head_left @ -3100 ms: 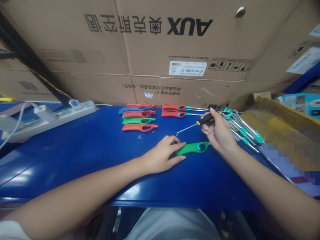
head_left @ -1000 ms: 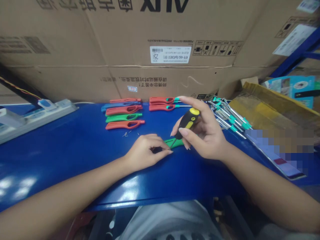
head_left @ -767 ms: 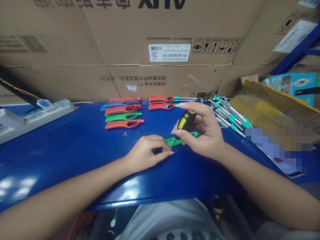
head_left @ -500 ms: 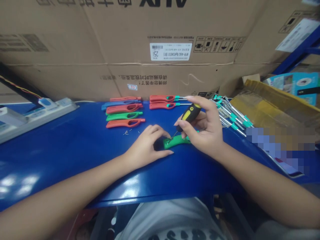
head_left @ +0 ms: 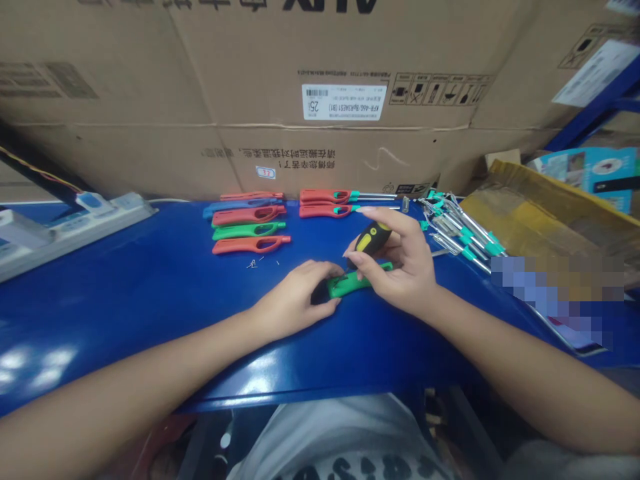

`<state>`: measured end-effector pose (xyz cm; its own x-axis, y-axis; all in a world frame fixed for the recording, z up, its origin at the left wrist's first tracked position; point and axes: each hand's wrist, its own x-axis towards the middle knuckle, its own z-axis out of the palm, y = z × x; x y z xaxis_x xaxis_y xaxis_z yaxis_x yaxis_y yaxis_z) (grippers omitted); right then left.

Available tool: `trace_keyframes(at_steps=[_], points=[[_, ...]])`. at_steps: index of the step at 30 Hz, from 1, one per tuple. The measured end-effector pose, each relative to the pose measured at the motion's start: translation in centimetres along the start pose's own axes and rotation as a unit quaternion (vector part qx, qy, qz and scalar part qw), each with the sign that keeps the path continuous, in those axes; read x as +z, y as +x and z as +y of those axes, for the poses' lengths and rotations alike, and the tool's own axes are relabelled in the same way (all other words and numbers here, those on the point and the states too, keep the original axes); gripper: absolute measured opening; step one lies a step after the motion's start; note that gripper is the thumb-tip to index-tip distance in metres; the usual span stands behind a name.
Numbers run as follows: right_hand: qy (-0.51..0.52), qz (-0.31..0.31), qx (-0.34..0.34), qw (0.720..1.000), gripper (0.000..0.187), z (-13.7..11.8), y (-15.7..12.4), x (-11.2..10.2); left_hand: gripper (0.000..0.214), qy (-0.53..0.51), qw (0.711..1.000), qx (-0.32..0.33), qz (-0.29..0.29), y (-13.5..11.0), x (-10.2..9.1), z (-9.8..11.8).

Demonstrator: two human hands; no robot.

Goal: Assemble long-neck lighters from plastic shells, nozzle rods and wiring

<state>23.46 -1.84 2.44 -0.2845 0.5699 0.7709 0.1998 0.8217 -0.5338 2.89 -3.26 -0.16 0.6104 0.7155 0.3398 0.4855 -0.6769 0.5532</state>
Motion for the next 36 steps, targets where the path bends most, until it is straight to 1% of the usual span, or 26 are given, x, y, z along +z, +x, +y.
trace_keyframes(at_steps=[3,6,8,12,14,16,18,20,21,23,25,26,27,28,30,31,32,33,34,36], points=[[0.006,0.001,-0.002,1.0,0.054,0.0,-0.1,0.1,0.031,-0.004,1.0,-0.007,-0.008,0.0,0.0,0.1],[0.005,-0.015,0.005,1.0,0.054,-0.4,0.0,-0.1,0.029,-0.01,1.0,-0.014,-0.009,0.0,0.0,0.0],[0.007,-0.045,0.018,0.999,0.054,-0.8,0.3,-0.4,0.026,-0.012,1.0,-0.02,-0.006,0.1,-0.1,0.0],[0.048,-0.136,0.055,0.988,0.057,-1.3,1.1,-1.1,0.024,-0.014,1.0,-0.02,-0.002,0.1,-0.1,-0.2],[0.052,-0.152,0.05,0.986,0.056,-1.2,1.2,-1.2,0.024,-0.012,1.0,-0.015,0.001,0.1,-0.1,-0.3],[0.012,-0.131,0.021,0.991,0.055,-0.8,1.1,-1.3,0.023,-0.009,1.0,-0.011,0.003,0.0,0.0,-0.4],[-0.06,-0.086,-0.015,0.994,0.054,-0.6,0.9,-1.2,0.024,-0.005,1.0,-0.008,0.001,0.0,0.1,-0.5],[-0.116,-0.051,-0.047,0.991,0.055,-0.7,0.6,-1.2,0.025,0.002,1.0,-0.005,-0.003,0.0,0.1,-0.5],[-0.123,-0.048,-0.052,0.99,0.055,-0.8,0.6,-1.1,0.026,0.004,1.0,-0.004,-0.006,0.0,0.2,-0.5],[-0.085,-0.075,-0.022,0.993,0.054,-1.2,0.7,-1.0,0.026,-0.002,1.0,-0.004,-0.011,0.0,0.2,-0.4],[-0.016,-0.116,0.038,0.992,0.053,-1.4,0.9,-0.8,0.026,-0.015,1.0,-0.005,-0.018,0.0,0.2,-0.3],[0.01,-0.126,0.06,0.99,0.054,-1.4,0.9,-0.7,0.027,-0.018,1.0,-0.005,-0.02,0.0,0.3,-0.3],[0.02,-0.123,0.066,0.99,0.054,-1.3,1.0,-0.7,0.028,-0.019,1.0,-0.005,-0.02,0.0,0.3,-0.2],[0.01,-0.107,0.052,0.993,0.054,-1.1,1.0,-0.6,0.028,-0.016,1.0,-0.003,-0.018,0.0,0.4,-0.2],[-0.055,-0.052,-0.016,0.997,0.055,-0.6,1.1,-0.6,0.029,-0.008,1.0,0.004,-0.012,0.0,0.6,0.0],[-0.091,-0.03,-0.053,0.994,0.054,-0.5,1.2,-0.7,0.03,-0.006,1.0,0.009,-0.009,0.0,0.7,0.1],[-0.117,-0.022,-0.079,0.99,0.052,-0.4,1.3,-0.8,0.03,-0.007,1.0,0.014,-0.009,0.0,0.8,0.2],[-0.125,-0.03,-0.085,0.988,0.048,-0.5,1.6,-0.9,0.031,-0.009,1.0,0.018,-0.01,0.0,0.8,0.3],[-0.114,-0.053,-0.072,0.989,0.043,-0.7,1.9,-1.1,0.032,-0.013,1.0,0.021,-0.012,0.1,0.8,0.4],[-0.054,-0.12,-0.01,0.991,0.039,-1.2,2.9,-1.4,0.035,-0.019,0.999,0.022,-0.019,0.1,0.8,0.6]])
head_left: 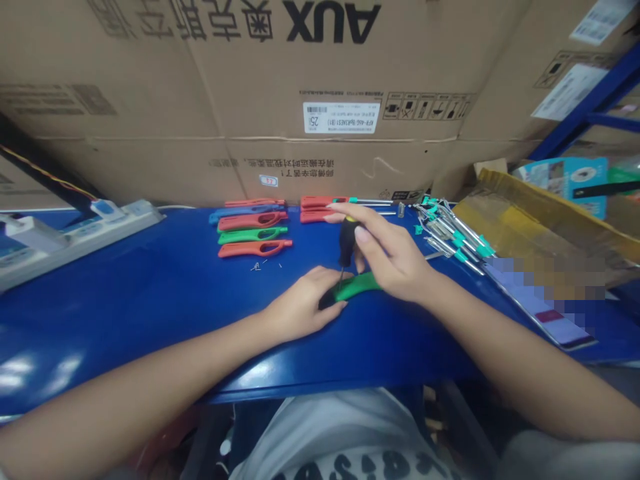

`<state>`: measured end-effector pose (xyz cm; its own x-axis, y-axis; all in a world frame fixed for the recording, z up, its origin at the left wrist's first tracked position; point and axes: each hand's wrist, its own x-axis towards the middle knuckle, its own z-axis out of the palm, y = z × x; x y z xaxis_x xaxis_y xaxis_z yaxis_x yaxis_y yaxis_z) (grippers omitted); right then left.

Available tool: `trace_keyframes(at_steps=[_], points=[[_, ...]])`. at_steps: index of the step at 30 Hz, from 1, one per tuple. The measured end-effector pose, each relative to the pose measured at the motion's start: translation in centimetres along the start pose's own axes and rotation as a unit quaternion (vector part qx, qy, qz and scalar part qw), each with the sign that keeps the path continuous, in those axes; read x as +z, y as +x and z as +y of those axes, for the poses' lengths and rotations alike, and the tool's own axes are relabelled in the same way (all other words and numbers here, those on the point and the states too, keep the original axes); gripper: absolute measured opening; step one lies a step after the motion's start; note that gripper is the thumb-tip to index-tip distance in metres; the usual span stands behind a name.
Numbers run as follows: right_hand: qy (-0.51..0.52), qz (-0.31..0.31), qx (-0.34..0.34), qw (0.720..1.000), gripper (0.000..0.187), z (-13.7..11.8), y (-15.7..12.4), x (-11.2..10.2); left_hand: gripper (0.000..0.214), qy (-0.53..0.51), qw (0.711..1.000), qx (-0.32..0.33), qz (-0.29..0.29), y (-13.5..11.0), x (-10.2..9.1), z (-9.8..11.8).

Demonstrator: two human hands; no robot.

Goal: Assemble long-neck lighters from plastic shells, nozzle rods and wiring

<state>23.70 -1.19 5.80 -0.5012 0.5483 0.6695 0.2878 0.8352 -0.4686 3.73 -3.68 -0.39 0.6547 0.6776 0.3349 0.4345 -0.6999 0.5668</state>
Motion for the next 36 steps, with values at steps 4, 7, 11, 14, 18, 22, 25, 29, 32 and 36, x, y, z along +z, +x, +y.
trace_keyframes(at_steps=[4,7,11,14,18,22,25,29,32,36], points=[[-0.021,-0.044,-0.004,0.999,0.033,-0.3,1.6,-1.0,0.04,-0.007,1.0,-0.011,-0.004,0.1,-0.1,0.0],[-0.16,0.018,-0.083,0.984,0.031,0.1,1.9,-1.0,0.041,-0.012,1.0,-0.01,-0.004,0.0,-0.1,-0.1],[-0.07,0.019,-0.057,0.996,0.031,0.2,1.4,-0.5,0.04,-0.014,1.0,-0.003,-0.001,0.1,-0.1,-0.2],[0.001,0.006,-0.019,1.0,0.03,0.1,0.9,-0.3,0.039,-0.019,1.0,0.004,-0.006,0.1,-0.2,-0.2],[-0.101,0.092,-0.084,0.987,0.028,0.1,0.6,-0.7,0.045,-0.027,1.0,0.011,-0.01,0.1,-0.3,-0.3],[0.05,-0.007,0.006,0.999,0.036,-0.1,0.6,-1.1,0.047,-0.036,0.999,0.024,-0.023,0.0,-0.5,-0.3],[0.113,-0.028,0.037,0.992,0.034,0.0,0.6,-1.0,0.044,-0.036,0.999,0.025,-0.027,0.0,-0.5,-0.4],[-0.06,0.085,-0.074,0.992,0.028,0.2,0.5,-0.9,0.041,-0.024,0.999,0.019,-0.013,-0.1,-0.3,-0.4],[-0.009,0.046,-0.039,0.998,0.03,-0.1,0.5,-0.8,0.041,-0.021,1.0,0.018,-0.011,-0.1,-0.3,-0.4],[0.165,-0.066,0.042,0.983,0.032,-0.1,0.6,-0.6,0.039,-0.023,0.999,0.025,-0.019,-0.1,-0.4,-0.3]])
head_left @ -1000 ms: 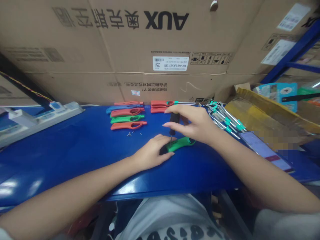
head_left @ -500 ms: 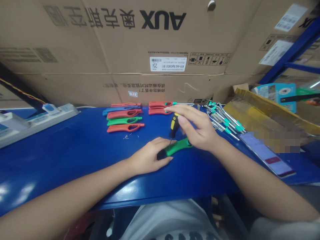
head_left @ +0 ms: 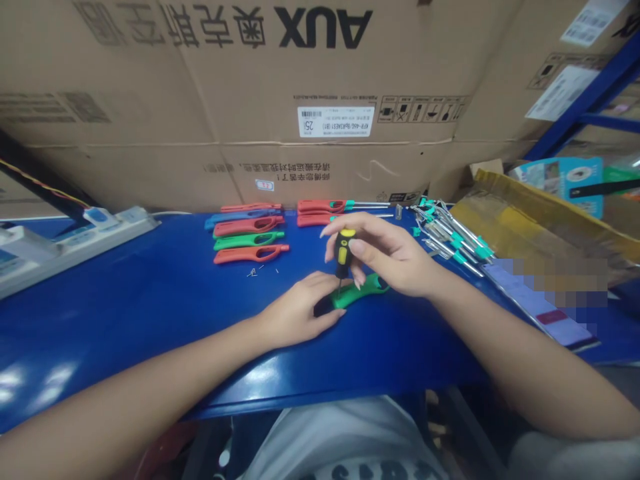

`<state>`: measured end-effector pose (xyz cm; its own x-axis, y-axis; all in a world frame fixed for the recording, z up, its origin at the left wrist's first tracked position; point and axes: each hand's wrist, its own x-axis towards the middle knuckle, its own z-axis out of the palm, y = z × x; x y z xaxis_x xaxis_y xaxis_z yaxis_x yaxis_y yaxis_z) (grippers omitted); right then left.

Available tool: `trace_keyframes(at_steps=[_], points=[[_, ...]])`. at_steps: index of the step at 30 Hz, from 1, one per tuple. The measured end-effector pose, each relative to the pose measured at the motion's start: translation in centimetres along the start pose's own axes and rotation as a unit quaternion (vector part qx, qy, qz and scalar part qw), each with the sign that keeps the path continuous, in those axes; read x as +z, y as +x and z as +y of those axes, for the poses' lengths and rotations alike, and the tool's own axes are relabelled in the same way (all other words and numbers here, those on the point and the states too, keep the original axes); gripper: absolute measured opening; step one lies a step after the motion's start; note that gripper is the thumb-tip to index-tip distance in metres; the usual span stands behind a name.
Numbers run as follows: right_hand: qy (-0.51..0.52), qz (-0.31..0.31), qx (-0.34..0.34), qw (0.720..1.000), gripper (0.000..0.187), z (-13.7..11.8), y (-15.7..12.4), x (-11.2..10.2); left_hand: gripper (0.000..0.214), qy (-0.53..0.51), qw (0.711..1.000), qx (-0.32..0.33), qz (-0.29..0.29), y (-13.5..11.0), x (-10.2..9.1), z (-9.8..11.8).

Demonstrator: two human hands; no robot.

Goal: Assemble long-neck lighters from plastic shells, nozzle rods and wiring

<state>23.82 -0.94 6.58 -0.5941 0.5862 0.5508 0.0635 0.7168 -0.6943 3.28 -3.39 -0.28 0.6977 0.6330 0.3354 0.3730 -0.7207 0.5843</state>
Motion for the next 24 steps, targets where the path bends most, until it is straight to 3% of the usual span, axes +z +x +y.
trace_keyframes(at_steps=[2,5,7,10,12,16,21,24], points=[[-0.058,0.054,-0.048,0.996,0.027,0.32,-0.03,-0.07,0.039,0.0,1.0,-0.002,0.001,-0.03,0.04,-0.07],[-0.199,0.131,-0.129,0.963,0.026,0.48,-0.15,-0.21,0.041,-0.001,1.0,-0.005,0.004,-0.06,0.11,-0.15],[-0.194,0.1,-0.115,0.969,0.027,0.19,-0.19,-0.2,0.041,-0.004,1.0,-0.003,0.002,-0.03,0.09,-0.11],[-0.097,0.026,-0.032,0.994,0.036,-0.29,-0.15,-0.08,0.039,-0.004,1.0,0.001,-0.001,0.03,0.02,0.02],[-0.108,0.043,-0.045,0.992,0.028,-0.31,-0.14,-0.08,0.039,0.002,1.0,-0.002,-0.001,0.03,0.01,0.03],[-0.236,0.137,-0.152,0.95,0.025,0.05,-0.22,-0.2,0.041,0.006,1.0,-0.001,0.0,-0.02,0.08,-0.16],[-0.118,0.064,-0.067,0.989,0.036,0.18,-0.15,0.07,0.043,-0.002,1.0,0.011,0.001,-0.03,0.1,-0.25],[-0.178,0.118,-0.121,0.969,0.024,0.5,-0.08,-0.13,0.043,-0.004,1.0,0.01,0.002,-0.04,0.13,-0.31]])
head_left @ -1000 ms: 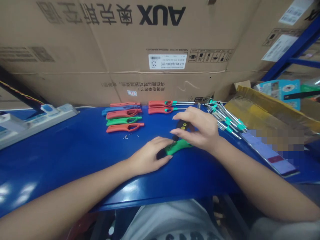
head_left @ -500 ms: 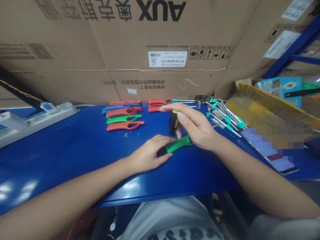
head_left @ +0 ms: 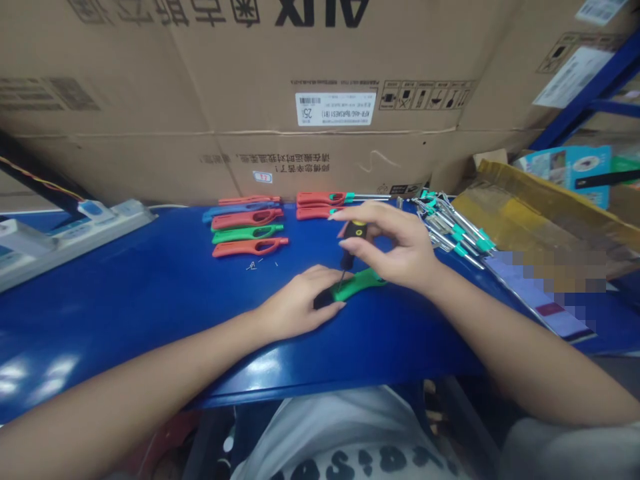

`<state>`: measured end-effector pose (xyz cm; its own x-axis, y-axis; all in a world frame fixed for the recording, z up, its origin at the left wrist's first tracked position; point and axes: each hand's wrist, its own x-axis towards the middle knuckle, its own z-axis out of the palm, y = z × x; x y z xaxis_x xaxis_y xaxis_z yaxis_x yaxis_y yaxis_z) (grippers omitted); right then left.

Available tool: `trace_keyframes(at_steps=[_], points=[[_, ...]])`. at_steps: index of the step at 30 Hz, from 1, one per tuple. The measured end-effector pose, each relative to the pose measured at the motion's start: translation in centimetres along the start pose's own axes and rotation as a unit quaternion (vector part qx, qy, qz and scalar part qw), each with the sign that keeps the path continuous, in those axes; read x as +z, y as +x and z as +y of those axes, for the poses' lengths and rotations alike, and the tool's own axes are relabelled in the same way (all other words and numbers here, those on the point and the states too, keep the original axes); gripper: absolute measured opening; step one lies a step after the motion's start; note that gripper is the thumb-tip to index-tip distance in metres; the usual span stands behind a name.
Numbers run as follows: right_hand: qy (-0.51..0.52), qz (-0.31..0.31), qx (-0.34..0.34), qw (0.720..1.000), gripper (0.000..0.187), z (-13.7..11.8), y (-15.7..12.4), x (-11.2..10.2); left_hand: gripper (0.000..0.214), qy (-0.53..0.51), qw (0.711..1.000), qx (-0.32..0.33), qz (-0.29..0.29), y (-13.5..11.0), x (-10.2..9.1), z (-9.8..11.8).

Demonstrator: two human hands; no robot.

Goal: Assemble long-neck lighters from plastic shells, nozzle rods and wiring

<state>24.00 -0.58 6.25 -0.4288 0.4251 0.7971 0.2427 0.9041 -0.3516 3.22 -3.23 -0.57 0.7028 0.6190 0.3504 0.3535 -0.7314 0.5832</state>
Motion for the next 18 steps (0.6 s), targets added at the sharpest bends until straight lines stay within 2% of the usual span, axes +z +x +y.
trace_keyframes(at_steps=[2,3,8,10,12,14,18], points=[[-0.073,0.05,-0.063,0.994,0.019,0.2,0.0,-0.2,0.042,-0.003,1.0,0.005,0.006,0.0,0.0,-0.1],[-0.086,0.05,-0.073,0.992,0.018,0.2,0.0,-0.3,0.042,-0.005,1.0,0.008,0.007,0.0,0.1,-0.1],[0.047,-0.068,0.043,0.996,0.034,-0.3,-0.1,-0.1,0.045,-0.006,1.0,0.008,0.005,-0.1,0.1,-0.2],[0.027,-0.041,0.017,0.999,0.028,-0.4,-0.2,0.1,0.042,-0.002,1.0,0.003,0.005,-0.1,0.1,-0.1],[-0.048,0.017,-0.051,0.997,0.022,-0.4,-0.2,0.2,0.039,0.001,1.0,0.0,0.007,-0.1,0.1,-0.1],[-0.089,0.034,-0.088,0.992,0.021,-0.5,-0.2,0.2,0.038,0.003,1.0,0.0,0.006,0.0,0.1,-0.1],[-0.002,-0.067,-0.008,0.998,0.037,-1.0,-0.1,0.0,0.039,0.004,1.0,-0.007,-0.004,0.0,0.1,-0.1]])
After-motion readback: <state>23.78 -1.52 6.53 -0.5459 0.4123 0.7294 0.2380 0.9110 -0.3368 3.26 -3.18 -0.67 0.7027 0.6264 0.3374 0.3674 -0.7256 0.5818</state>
